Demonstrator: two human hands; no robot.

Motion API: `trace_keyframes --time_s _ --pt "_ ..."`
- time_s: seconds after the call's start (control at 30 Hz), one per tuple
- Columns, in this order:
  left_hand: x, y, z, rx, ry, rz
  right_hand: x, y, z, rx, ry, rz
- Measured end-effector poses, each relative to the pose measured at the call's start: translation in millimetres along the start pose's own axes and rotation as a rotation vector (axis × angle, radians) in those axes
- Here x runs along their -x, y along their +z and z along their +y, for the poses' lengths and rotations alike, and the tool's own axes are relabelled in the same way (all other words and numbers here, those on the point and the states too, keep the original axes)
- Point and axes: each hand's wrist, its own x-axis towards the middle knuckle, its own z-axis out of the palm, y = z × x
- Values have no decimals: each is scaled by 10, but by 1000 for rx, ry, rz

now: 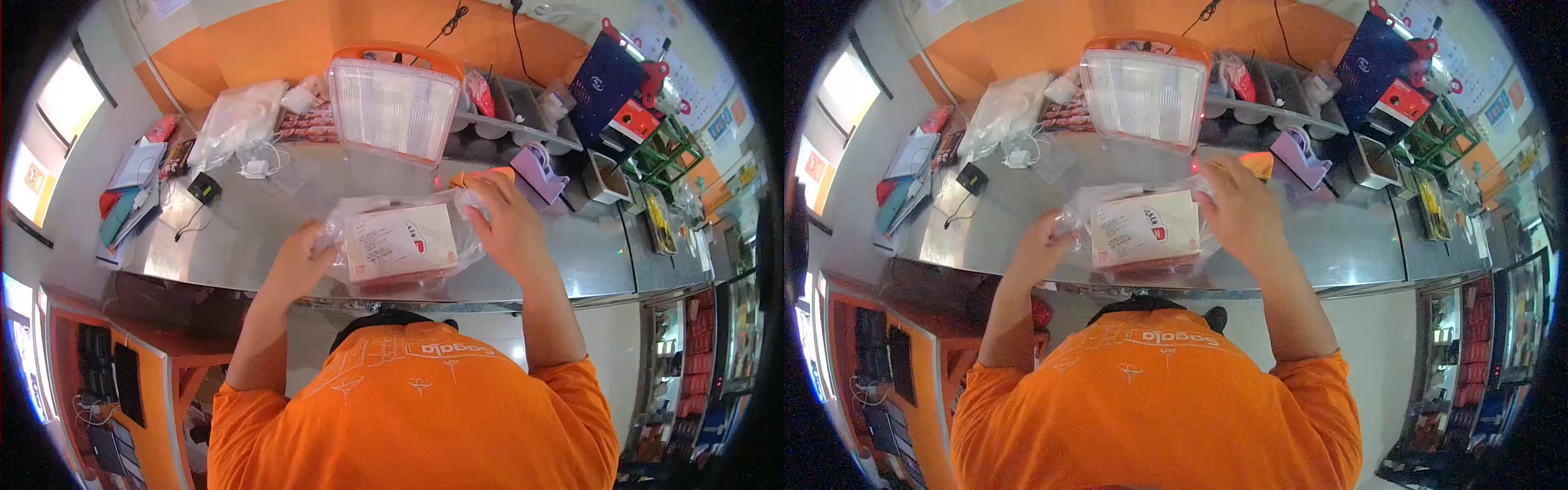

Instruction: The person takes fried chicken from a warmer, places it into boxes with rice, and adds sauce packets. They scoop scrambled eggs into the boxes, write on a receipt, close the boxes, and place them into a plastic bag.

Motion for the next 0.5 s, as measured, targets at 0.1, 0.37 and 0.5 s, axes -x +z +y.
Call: trace_keyframes --time_s 0.1,0.37,0.5 --pt "-70 -30 -23 458 7 -14 -229 432 -62 -38 -431 -408" --pt "-40 113 361 600 220 -84 -156 807 -81 125 -439 -969" --pt "54 165 717 832 97 -77 -130 846 -10 218 -352 -957"
